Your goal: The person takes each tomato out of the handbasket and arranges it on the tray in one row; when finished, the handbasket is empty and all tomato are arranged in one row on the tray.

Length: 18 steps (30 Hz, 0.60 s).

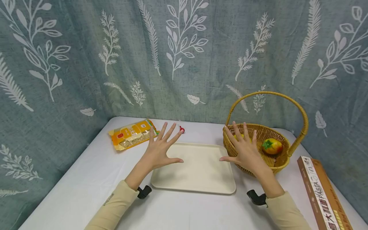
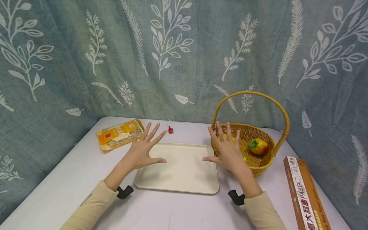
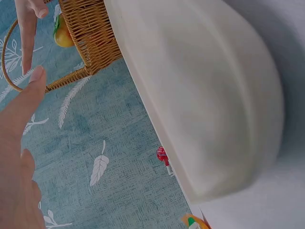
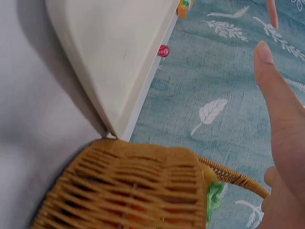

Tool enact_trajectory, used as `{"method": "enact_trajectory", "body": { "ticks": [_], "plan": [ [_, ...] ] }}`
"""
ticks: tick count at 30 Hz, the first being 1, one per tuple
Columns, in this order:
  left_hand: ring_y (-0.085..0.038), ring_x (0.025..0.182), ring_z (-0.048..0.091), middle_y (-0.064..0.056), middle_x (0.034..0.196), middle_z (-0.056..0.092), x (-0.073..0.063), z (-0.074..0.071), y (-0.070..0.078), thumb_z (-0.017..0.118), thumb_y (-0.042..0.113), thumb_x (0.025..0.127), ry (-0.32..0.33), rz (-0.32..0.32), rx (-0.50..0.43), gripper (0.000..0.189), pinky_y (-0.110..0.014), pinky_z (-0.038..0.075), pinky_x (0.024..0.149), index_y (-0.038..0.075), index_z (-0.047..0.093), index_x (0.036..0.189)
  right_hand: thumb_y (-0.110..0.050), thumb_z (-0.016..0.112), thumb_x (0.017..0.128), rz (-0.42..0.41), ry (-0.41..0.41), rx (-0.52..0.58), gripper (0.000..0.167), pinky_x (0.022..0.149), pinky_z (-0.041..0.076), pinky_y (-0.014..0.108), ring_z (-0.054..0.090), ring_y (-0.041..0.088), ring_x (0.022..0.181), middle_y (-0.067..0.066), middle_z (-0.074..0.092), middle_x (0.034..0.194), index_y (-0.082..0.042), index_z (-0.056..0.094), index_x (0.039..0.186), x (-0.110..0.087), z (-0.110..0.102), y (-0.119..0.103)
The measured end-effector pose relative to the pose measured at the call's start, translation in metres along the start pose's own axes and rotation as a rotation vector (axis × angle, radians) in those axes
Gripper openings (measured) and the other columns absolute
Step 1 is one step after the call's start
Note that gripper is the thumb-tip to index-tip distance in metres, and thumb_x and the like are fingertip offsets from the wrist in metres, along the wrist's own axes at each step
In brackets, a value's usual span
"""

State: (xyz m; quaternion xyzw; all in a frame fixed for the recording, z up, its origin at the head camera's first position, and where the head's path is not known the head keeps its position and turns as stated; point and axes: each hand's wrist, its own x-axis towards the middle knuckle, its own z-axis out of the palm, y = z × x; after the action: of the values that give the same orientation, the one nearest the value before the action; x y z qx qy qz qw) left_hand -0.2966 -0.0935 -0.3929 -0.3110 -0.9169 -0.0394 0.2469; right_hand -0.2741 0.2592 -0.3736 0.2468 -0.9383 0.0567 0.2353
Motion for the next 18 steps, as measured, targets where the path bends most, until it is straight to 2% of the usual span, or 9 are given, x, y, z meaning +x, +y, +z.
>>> {"method": "enact_trajectory", "body": {
  "ticks": [7, 14, 18],
  "plan": [
    [-0.028, 0.146, -0.012, 0.001, 0.162, -0.008, -0.004, -0.001, -0.005, 0.055, 0.082, 0.072, -0.036, -0.013, -0.010, 0.107, -0.069, -0.010, 0.106, 0.028, 0.018, 0.156, -0.063, 0.075, 0.070, 0.037, -0.057, 0.017, 0.117, 0.104, -0.005, 0.073, -0.020, 0.037, 0.142, 0.009, -0.010, 0.161, -0.025, 0.006, 0.157, -0.002, -0.010, 0.013],
    [-0.027, 0.146, -0.012, 0.000, 0.162, -0.010, -0.013, -0.002, -0.010, 0.057, 0.083, 0.069, -0.089, -0.030, -0.047, 0.113, -0.070, -0.007, 0.107, 0.026, 0.015, 0.156, -0.061, 0.075, 0.071, 0.061, -0.105, 0.096, 0.117, 0.105, -0.011, 0.070, -0.021, 0.036, 0.142, 0.009, -0.010, 0.161, -0.025, 0.004, 0.157, -0.004, -0.017, 0.030],
    [-0.025, 0.146, -0.014, -0.001, 0.161, -0.011, -0.019, -0.001, -0.013, 0.058, 0.083, 0.067, -0.115, -0.041, -0.085, 0.116, -0.068, -0.010, 0.107, 0.024, 0.013, 0.157, -0.061, 0.076, 0.070, 0.068, -0.136, 0.136, 0.119, 0.105, -0.011, 0.069, -0.021, 0.037, 0.141, 0.009, -0.011, 0.160, -0.026, 0.002, 0.157, -0.005, -0.021, 0.040]
  ]
}}
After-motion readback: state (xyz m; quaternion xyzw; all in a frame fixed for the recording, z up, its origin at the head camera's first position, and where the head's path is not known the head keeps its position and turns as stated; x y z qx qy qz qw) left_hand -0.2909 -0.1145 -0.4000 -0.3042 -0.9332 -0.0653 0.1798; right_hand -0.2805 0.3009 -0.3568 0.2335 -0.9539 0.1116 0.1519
